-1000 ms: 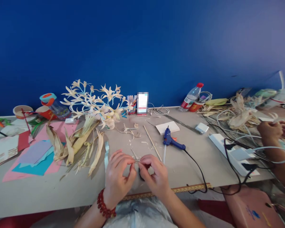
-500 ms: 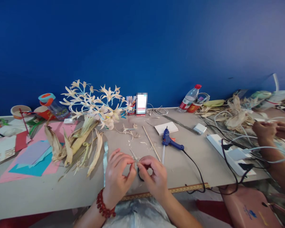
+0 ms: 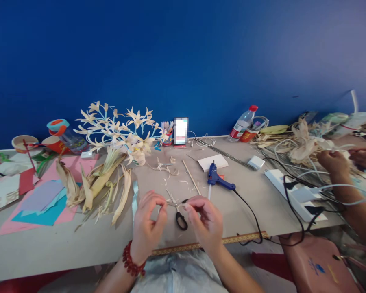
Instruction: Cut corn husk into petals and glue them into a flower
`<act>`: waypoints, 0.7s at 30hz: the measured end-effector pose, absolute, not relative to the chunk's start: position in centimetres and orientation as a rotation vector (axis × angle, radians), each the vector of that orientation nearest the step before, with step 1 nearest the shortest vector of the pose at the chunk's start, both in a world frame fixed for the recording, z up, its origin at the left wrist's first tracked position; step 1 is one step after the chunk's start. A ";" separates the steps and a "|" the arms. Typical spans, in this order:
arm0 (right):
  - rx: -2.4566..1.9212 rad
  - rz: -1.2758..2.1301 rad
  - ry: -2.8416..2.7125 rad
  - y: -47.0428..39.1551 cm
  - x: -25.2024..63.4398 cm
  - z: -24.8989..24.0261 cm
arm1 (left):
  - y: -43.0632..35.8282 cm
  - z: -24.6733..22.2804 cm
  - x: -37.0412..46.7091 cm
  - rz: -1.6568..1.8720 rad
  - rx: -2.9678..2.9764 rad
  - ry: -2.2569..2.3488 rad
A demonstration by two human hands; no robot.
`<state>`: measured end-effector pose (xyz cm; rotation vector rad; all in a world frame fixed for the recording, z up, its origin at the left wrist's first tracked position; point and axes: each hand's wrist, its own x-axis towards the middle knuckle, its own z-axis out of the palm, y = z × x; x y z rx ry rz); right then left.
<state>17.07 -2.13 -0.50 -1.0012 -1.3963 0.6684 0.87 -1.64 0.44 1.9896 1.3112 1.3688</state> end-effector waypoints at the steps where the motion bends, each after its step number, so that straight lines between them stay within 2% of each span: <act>1: -1.007 0.672 -1.396 -2.1 17.2 -0.4 | -1.7 0.5 0.8 1.359 1.996 1.302; 6: -0.967 0.700 -1.448 -2.1 16.7 -0.6 | -1.9 1.3 1.6 1.317 2.083 1.252; 14: -0.971 0.618 -1.426 -2.1 17.1 -0.7 | -1.3 0.6 1.0 1.462 2.099 1.367; 21: -0.939 0.627 -1.480 -2.1 16.7 -0.7 | -1.7 1.5 1.8 1.394 2.223 1.265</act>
